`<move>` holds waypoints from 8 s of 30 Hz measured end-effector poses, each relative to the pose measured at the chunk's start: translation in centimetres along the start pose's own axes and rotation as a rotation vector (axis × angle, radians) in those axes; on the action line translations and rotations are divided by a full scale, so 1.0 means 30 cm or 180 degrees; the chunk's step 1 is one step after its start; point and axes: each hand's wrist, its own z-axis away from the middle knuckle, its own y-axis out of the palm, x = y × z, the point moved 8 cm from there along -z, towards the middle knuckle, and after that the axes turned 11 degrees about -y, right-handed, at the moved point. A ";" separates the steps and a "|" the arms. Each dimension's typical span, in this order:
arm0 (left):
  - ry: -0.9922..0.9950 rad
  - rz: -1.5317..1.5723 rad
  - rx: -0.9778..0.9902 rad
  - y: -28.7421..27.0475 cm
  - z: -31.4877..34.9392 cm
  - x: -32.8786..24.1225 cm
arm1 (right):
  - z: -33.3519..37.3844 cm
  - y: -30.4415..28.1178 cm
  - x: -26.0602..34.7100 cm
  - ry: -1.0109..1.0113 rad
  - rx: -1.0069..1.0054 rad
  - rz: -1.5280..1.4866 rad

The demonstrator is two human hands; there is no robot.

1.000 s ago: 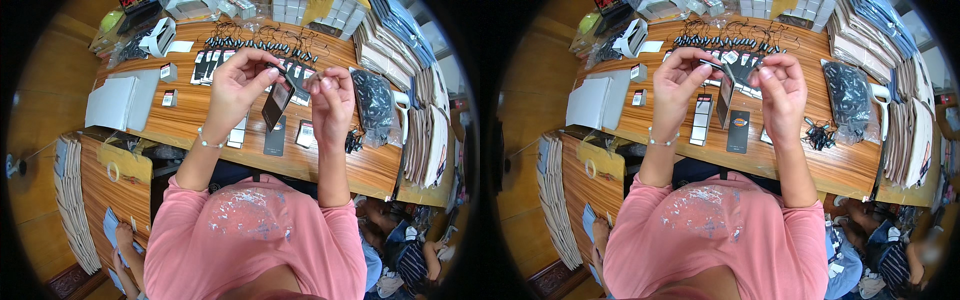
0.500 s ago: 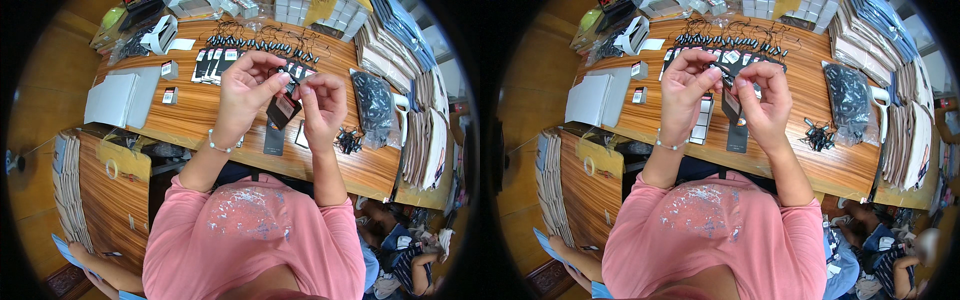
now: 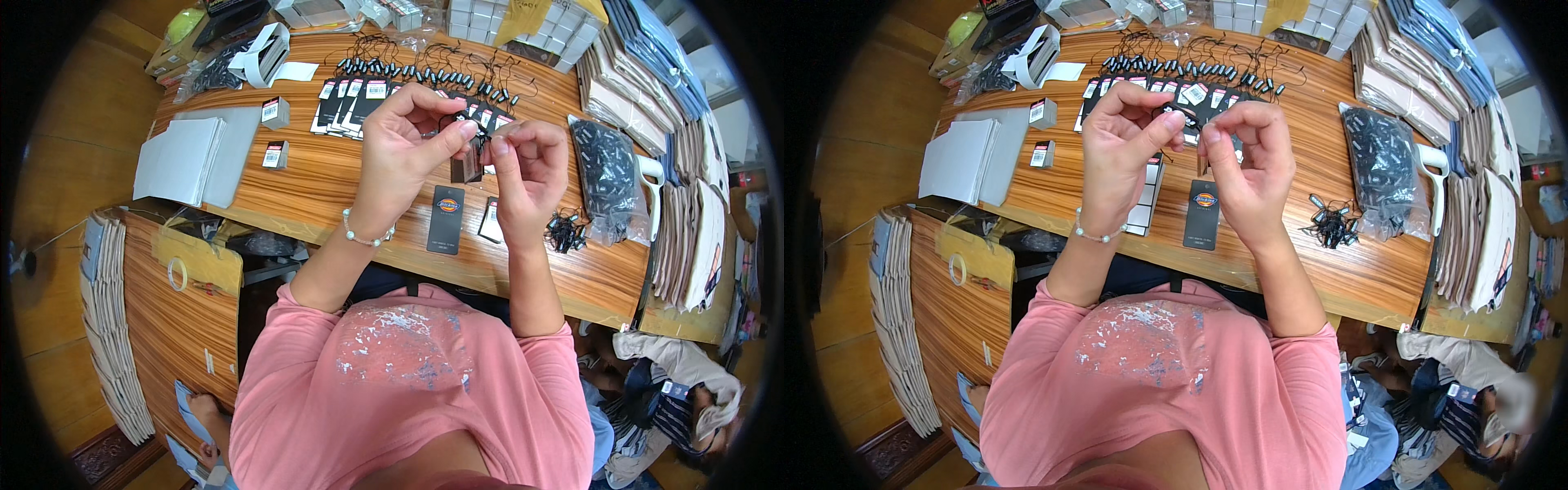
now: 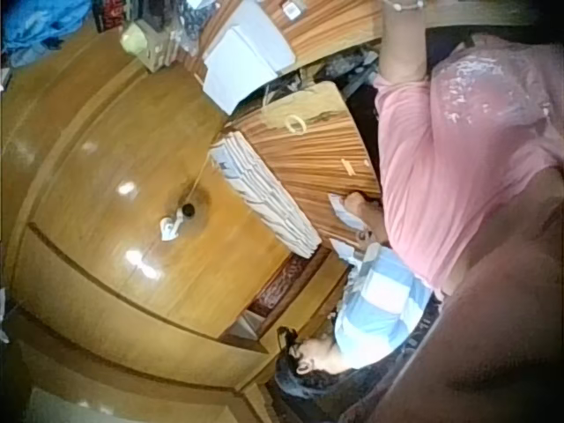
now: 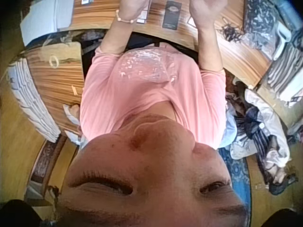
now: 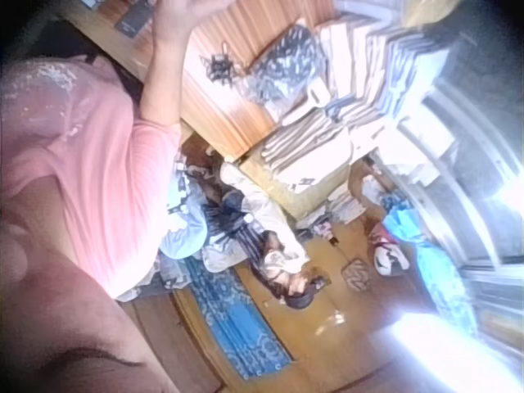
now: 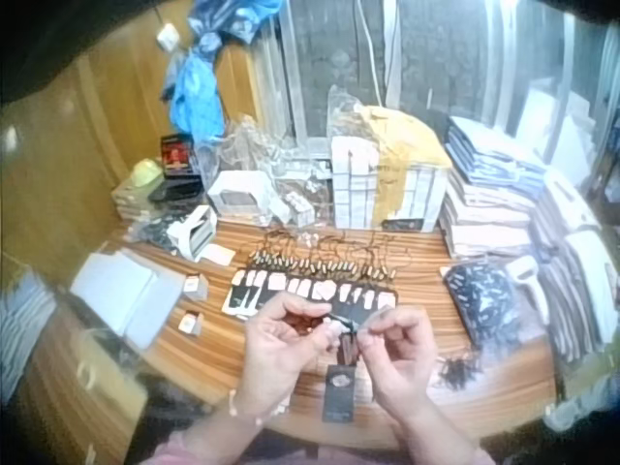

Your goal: The person attaches plastic tags and security sensors to various black garment labels by threading a plastic fastener through the label and locking it.

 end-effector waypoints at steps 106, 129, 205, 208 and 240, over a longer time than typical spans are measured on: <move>-0.0241 -0.2218 0.0115 -0.396 -0.313 0.193 | -0.342 -0.019 -0.609 0.1507 -0.0368 -0.1277; -0.0063 -0.4835 -0.0226 -0.566 -0.461 0.296 | -0.335 0.032 -1.071 0.2388 0.0134 -0.0708; -0.2412 -0.0628 0.1133 0.058 0.120 0.503 | 0.153 -0.698 -0.023 0.1625 -0.0197 0.1578; -0.2639 -0.0175 0.1471 0.122 0.122 0.525 | 0.123 -0.642 0.000 0.1527 -0.0406 0.1365; -0.1218 0.1211 0.0884 -0.039 -0.034 0.272 | 0.252 -0.311 -0.048 0.1440 0.0205 0.0350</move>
